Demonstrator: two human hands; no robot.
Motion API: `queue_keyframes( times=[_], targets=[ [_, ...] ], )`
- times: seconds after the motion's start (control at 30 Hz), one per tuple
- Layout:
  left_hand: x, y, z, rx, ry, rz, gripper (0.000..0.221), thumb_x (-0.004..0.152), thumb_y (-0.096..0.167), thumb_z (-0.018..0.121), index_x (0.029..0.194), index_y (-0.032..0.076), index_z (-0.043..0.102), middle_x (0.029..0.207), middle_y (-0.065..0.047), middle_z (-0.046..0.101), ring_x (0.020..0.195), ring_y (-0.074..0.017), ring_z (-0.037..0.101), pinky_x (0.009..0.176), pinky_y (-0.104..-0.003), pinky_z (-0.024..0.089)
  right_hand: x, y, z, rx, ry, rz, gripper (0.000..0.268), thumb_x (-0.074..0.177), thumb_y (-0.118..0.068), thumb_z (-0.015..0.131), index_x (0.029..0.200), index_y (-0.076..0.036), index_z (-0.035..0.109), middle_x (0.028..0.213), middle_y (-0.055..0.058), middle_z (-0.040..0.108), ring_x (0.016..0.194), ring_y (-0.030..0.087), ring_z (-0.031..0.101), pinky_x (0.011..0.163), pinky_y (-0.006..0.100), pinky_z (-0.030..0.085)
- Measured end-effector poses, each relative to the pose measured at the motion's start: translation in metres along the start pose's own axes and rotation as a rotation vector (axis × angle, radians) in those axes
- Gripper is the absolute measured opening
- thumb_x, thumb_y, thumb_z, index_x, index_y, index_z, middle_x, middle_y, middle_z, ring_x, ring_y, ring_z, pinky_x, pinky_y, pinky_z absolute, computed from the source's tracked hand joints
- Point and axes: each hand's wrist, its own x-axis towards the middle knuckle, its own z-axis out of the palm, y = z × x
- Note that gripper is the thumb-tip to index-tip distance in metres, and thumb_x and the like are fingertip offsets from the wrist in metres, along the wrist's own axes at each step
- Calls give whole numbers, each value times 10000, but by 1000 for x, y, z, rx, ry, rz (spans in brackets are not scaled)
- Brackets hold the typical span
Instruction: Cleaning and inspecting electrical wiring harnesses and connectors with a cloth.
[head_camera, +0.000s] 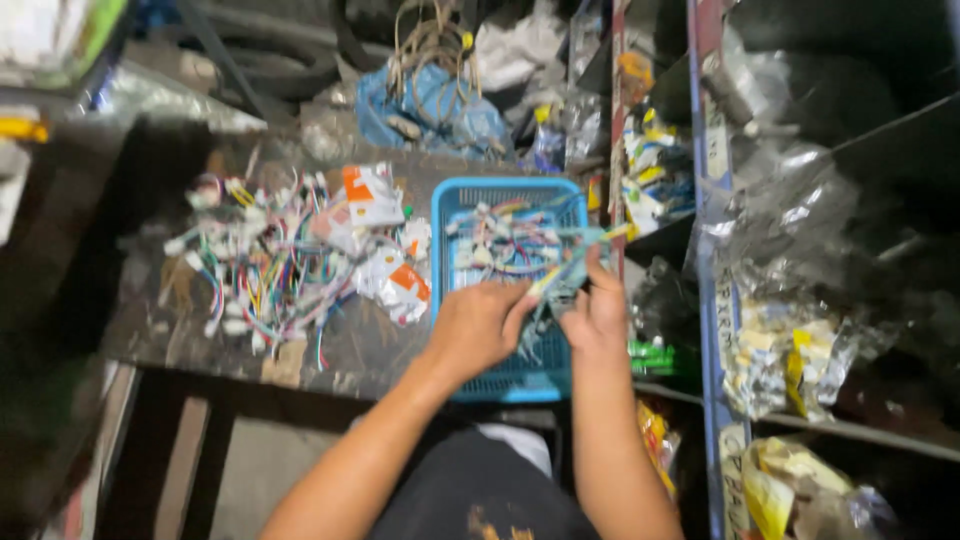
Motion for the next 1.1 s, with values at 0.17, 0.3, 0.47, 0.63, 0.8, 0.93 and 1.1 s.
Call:
queue_keyframes(
  times=[0.17,0.3,0.47,0.63,0.8,0.93,1.1],
  targets=[
    [-2,-8,5,-56,30,-30,209,942,229,664,1028,64,759,846,-183,726,783,-386,691,687,-488,536,27,-21,-26,99,121,-52,303,994,-300,656,1195,-75,652,1039,55,691,979,210,636,912,379,513],
    [8,-6,1,-117,97,-51,219,981,225,635,1049,52,750,895,-173,742,831,-374,699,728,-473,540,3,-21,31,152,68,-84,252,1014,-321,642,1153,-110,646,1044,44,690,977,203,636,900,379,509],
    [8,-16,1,-102,125,-106,235,966,235,649,1067,56,763,859,-175,735,795,-369,698,699,-469,533,-4,4,38,90,-13,-47,230,1007,-293,631,1097,-83,656,1019,57,702,963,204,654,910,379,521],
    [10,-5,-5,-148,110,-162,260,956,244,654,1110,70,769,802,-168,722,728,-343,691,655,-444,526,-17,25,46,-49,-140,-9,208,1040,-215,643,1091,-15,662,1020,84,706,941,193,657,891,344,512],
    [11,-12,-2,-244,160,-153,259,982,234,652,1133,49,752,802,-157,729,694,-277,700,635,-378,525,-21,32,46,-113,-127,4,208,1032,-172,628,1120,9,683,1037,101,727,929,182,676,868,327,518],
    [17,-6,-10,-384,277,-251,271,995,216,633,1195,46,701,813,-124,754,679,-203,697,608,-319,527,-25,9,62,-70,-161,-18,221,1042,-193,625,1133,4,667,1078,102,726,983,194,684,923,352,518],
    [10,-20,-4,-463,363,-304,284,1006,190,630,1246,39,624,854,-81,775,690,-128,686,580,-272,516,-27,4,54,-225,-355,78,326,1016,-233,596,1202,20,681,1151,101,736,1059,188,677,977,337,494]
  ],
)
